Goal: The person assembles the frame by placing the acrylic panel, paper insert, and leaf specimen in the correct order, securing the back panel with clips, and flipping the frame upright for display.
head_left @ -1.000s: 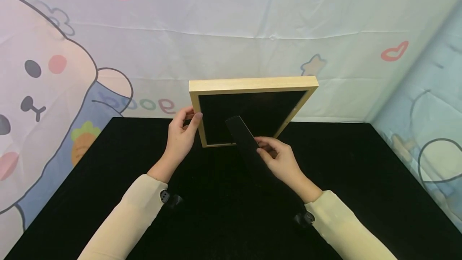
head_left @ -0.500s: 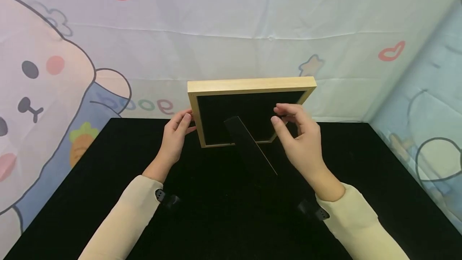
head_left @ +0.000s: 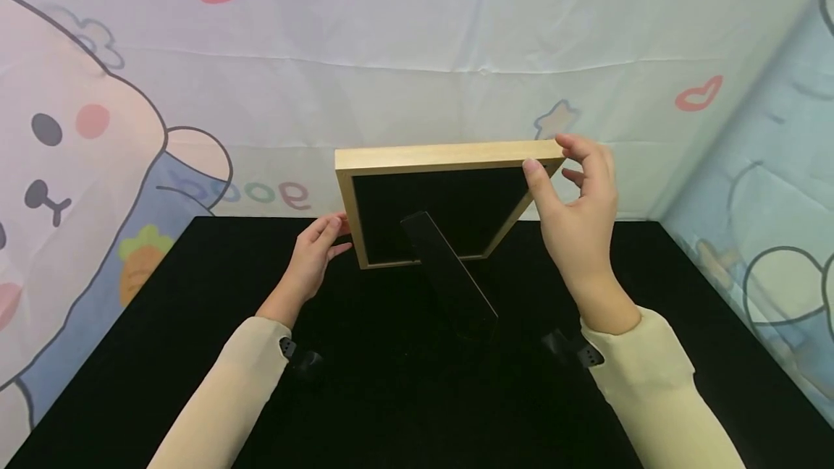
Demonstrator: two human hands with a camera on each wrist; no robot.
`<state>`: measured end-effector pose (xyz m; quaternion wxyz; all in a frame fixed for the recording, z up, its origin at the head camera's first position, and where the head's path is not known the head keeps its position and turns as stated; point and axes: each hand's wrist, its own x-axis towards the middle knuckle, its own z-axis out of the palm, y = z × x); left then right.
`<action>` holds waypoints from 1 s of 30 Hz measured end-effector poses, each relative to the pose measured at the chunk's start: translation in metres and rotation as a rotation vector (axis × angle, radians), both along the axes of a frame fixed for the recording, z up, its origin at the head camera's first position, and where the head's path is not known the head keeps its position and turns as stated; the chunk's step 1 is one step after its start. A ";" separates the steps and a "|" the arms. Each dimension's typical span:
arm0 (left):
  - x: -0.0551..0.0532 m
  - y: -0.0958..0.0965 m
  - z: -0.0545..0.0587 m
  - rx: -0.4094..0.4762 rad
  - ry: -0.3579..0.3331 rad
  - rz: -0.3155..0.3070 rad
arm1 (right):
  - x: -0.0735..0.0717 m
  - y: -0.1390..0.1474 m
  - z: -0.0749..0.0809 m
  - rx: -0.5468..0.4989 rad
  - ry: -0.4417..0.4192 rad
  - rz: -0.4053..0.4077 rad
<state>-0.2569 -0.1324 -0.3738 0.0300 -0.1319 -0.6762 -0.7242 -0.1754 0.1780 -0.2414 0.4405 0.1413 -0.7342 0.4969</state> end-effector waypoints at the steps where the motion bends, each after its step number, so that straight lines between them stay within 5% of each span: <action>1: -0.001 0.000 -0.003 -0.004 -0.006 -0.010 | -0.002 0.001 -0.001 -0.008 -0.022 -0.006; 12: -0.015 -0.002 -0.024 0.012 -0.062 -0.092 | -0.009 0.000 -0.004 -0.120 -0.208 -0.005; 20: -0.016 -0.002 -0.023 0.015 -0.082 -0.092 | -0.010 0.000 0.000 -0.105 -0.398 0.019; 30: -0.008 -0.002 -0.020 -0.029 -0.077 -0.049 | -0.019 0.003 0.000 -0.115 -0.429 0.019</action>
